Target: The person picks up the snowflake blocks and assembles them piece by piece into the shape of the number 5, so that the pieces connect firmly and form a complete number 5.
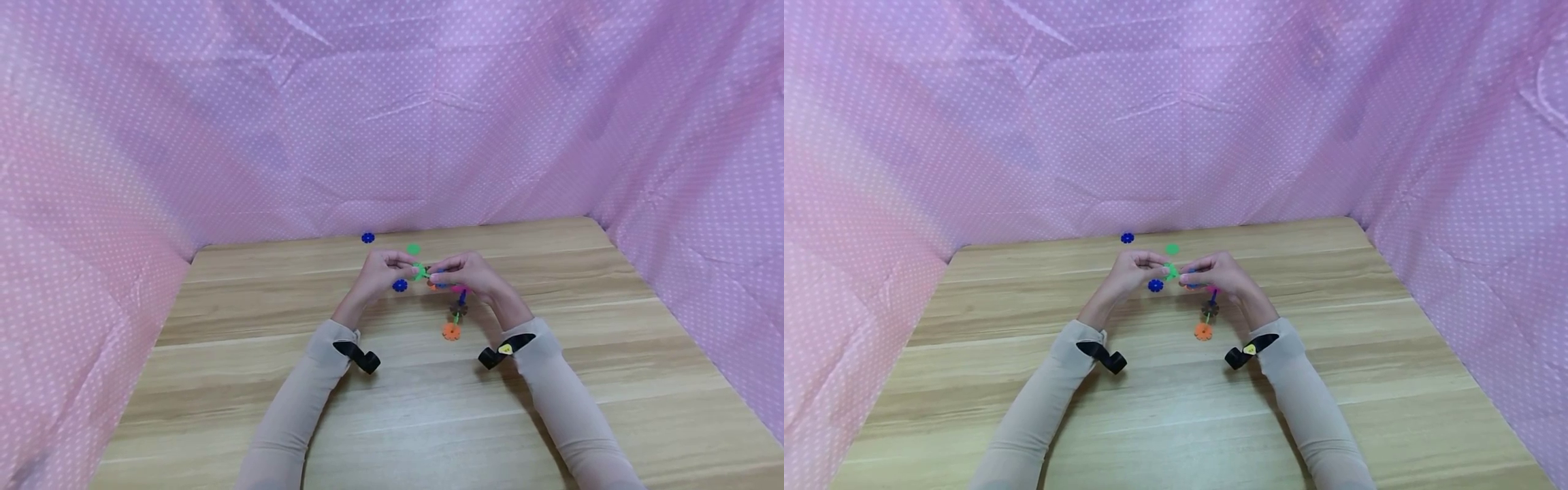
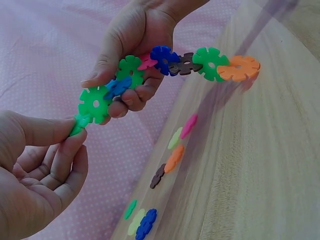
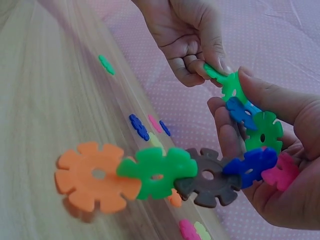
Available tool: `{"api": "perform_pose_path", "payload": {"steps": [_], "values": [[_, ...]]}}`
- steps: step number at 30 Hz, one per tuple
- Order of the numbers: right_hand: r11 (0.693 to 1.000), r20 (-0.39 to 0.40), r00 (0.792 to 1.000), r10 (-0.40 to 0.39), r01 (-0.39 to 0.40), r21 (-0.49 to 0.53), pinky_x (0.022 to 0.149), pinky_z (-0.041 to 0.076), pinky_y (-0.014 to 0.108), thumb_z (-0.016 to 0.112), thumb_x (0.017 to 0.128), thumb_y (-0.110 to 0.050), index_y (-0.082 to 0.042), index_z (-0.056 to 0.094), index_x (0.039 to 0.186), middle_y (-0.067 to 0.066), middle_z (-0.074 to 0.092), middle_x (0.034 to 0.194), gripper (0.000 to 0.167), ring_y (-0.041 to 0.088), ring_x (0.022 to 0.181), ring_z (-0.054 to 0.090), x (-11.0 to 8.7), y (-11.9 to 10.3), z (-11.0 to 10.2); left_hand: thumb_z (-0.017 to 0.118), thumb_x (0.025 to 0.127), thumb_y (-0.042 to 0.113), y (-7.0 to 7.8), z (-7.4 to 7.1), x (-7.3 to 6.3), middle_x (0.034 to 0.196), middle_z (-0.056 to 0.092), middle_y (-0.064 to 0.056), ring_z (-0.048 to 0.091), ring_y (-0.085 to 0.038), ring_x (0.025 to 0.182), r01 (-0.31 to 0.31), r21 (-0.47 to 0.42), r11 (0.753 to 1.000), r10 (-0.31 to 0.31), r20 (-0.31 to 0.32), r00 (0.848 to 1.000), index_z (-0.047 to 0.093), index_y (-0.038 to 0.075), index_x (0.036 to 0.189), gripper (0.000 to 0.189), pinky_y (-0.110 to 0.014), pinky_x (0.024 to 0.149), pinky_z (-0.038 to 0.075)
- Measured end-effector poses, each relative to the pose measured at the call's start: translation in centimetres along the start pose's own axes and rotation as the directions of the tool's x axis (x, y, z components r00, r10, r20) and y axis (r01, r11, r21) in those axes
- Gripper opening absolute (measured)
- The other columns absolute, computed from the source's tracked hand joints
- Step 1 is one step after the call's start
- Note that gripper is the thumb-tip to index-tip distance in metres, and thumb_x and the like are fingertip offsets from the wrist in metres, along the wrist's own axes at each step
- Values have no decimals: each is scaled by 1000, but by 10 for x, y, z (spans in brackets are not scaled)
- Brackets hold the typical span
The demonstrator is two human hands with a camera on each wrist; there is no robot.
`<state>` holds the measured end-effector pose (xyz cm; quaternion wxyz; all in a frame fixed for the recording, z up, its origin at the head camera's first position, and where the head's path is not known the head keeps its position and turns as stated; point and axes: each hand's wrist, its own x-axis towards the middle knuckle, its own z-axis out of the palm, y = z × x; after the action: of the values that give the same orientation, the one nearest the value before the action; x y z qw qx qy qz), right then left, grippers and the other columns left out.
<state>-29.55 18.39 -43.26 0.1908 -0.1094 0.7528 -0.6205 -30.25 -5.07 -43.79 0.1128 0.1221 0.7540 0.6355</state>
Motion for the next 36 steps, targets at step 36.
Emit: {"api": "perform_pose_path", "payload": {"steps": [36], "values": [[990,29,999,40,-36,-134,88,51,29,69,99,-28,-2,70,125,7,74,117,37,14,100,61,0,-2,-4,77,93,19,-7,11,1,112,77,-9,69,-15,94,-14,-6,1000,14,43,999,76,7,115,25,-58,98,54]]}}
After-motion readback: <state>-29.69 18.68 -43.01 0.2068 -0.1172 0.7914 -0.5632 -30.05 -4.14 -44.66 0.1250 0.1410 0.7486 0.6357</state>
